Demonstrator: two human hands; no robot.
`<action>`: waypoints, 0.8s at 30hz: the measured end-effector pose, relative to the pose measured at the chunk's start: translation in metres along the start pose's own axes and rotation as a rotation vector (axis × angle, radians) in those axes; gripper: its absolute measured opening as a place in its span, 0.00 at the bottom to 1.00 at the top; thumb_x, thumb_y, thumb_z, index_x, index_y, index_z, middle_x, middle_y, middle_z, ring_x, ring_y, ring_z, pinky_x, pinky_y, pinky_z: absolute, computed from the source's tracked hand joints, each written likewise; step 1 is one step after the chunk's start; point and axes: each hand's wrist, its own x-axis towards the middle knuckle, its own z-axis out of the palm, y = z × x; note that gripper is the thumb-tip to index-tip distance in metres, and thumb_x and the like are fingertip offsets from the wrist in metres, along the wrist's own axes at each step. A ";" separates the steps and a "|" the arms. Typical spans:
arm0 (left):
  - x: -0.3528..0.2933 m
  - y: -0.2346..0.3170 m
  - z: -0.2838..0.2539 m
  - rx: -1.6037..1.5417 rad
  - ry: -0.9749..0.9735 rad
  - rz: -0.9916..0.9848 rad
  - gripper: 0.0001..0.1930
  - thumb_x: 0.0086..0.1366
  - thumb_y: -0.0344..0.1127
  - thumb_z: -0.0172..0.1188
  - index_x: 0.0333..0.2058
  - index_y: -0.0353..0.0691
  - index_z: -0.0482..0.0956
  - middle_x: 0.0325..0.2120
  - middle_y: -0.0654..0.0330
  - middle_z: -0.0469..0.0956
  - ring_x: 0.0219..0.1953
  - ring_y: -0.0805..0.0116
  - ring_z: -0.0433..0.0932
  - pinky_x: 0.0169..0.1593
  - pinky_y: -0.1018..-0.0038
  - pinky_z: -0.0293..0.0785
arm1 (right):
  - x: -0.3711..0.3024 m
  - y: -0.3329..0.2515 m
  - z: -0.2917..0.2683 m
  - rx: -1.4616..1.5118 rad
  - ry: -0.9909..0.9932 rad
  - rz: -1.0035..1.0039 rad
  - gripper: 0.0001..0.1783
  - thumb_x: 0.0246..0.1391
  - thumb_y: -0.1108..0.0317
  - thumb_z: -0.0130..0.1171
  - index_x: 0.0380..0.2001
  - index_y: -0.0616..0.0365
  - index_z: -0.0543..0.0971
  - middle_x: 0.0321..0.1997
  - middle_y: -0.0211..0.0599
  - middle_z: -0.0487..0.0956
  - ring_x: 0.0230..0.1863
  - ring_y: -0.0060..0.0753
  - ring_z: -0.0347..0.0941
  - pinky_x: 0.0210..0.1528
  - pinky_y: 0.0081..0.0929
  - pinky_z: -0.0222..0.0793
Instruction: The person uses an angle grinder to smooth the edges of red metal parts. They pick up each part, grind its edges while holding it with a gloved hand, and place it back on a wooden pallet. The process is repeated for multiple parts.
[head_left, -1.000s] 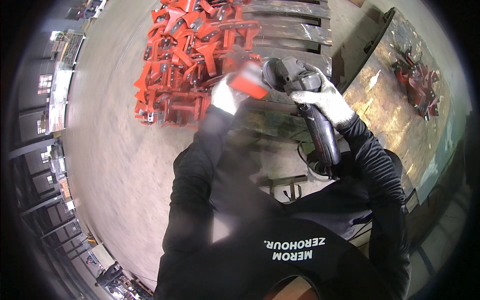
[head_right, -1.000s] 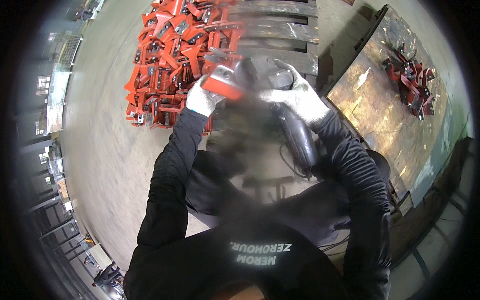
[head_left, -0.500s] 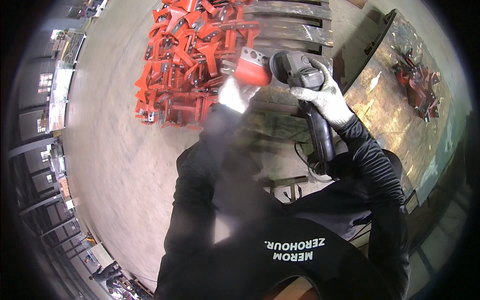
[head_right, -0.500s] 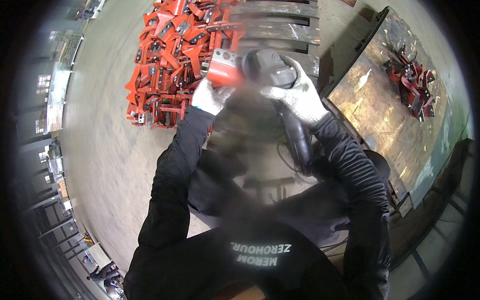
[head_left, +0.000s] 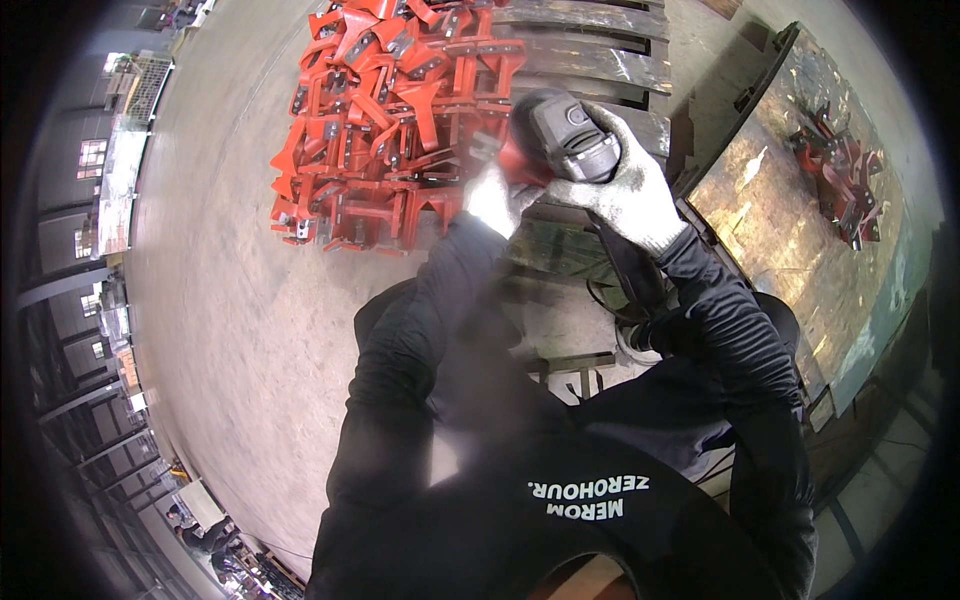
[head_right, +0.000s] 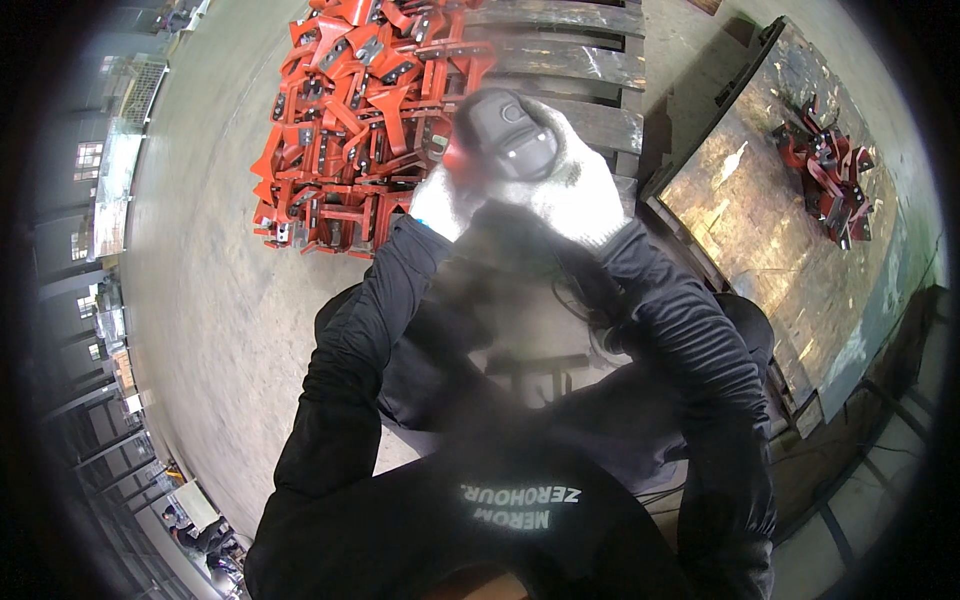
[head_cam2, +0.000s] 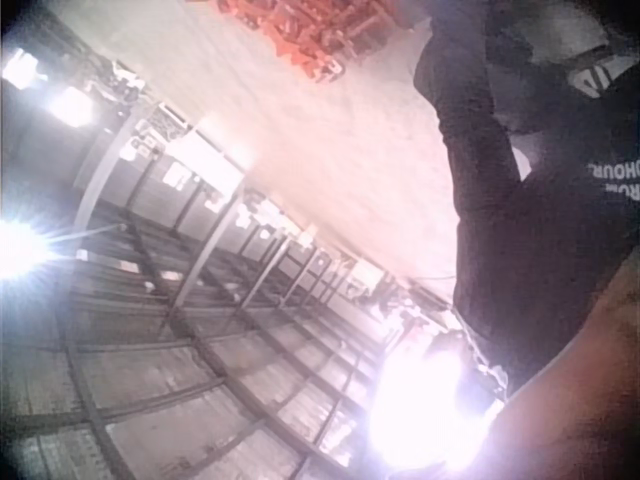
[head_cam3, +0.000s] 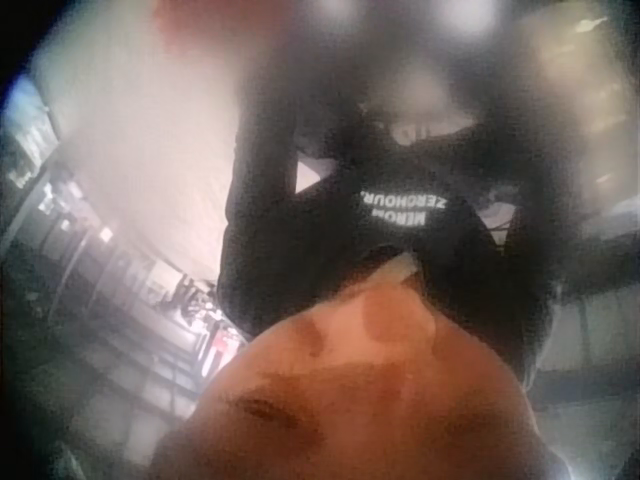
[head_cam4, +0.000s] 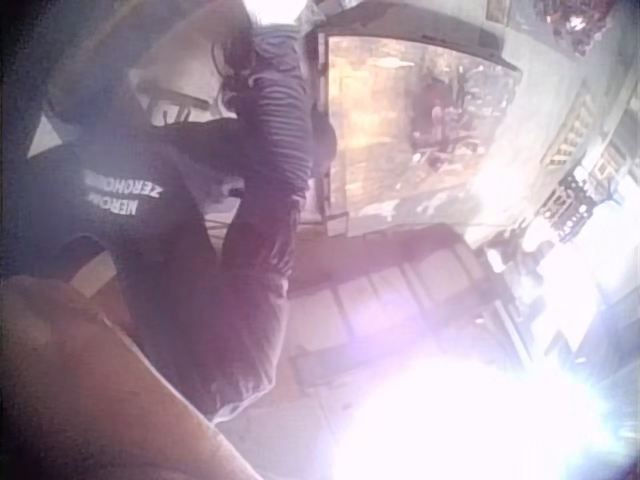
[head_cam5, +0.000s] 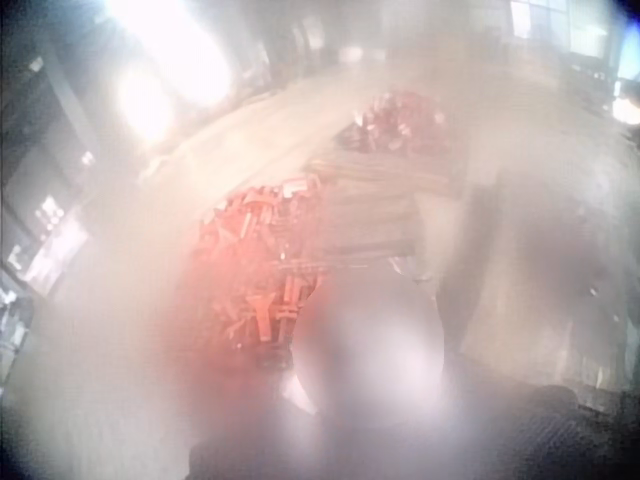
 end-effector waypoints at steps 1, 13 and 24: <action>-0.001 0.000 0.000 -0.019 -0.001 -0.003 0.19 0.78 0.51 0.47 0.49 0.42 0.77 0.42 0.51 0.82 0.44 0.54 0.83 0.49 0.57 0.81 | -0.001 -0.002 -0.001 0.004 -0.006 0.012 0.55 0.41 0.63 0.84 0.69 0.63 0.63 0.64 0.47 0.76 0.64 0.34 0.72 0.67 0.32 0.67; -0.002 -0.001 -0.005 0.021 -0.027 0.023 0.25 0.79 0.57 0.41 0.59 0.44 0.68 0.54 0.51 0.74 0.55 0.53 0.77 0.57 0.52 0.77 | -0.004 0.001 0.002 0.133 -0.006 0.043 0.56 0.40 0.61 0.84 0.70 0.63 0.64 0.65 0.46 0.75 0.64 0.33 0.72 0.67 0.32 0.68; 0.003 -0.001 -0.010 0.043 -0.049 0.021 0.30 0.77 0.62 0.44 0.61 0.42 0.69 0.55 0.51 0.75 0.54 0.53 0.77 0.58 0.56 0.76 | -0.006 0.016 0.002 -0.044 -0.050 0.077 0.56 0.41 0.57 0.83 0.70 0.61 0.64 0.64 0.48 0.76 0.63 0.36 0.74 0.66 0.32 0.70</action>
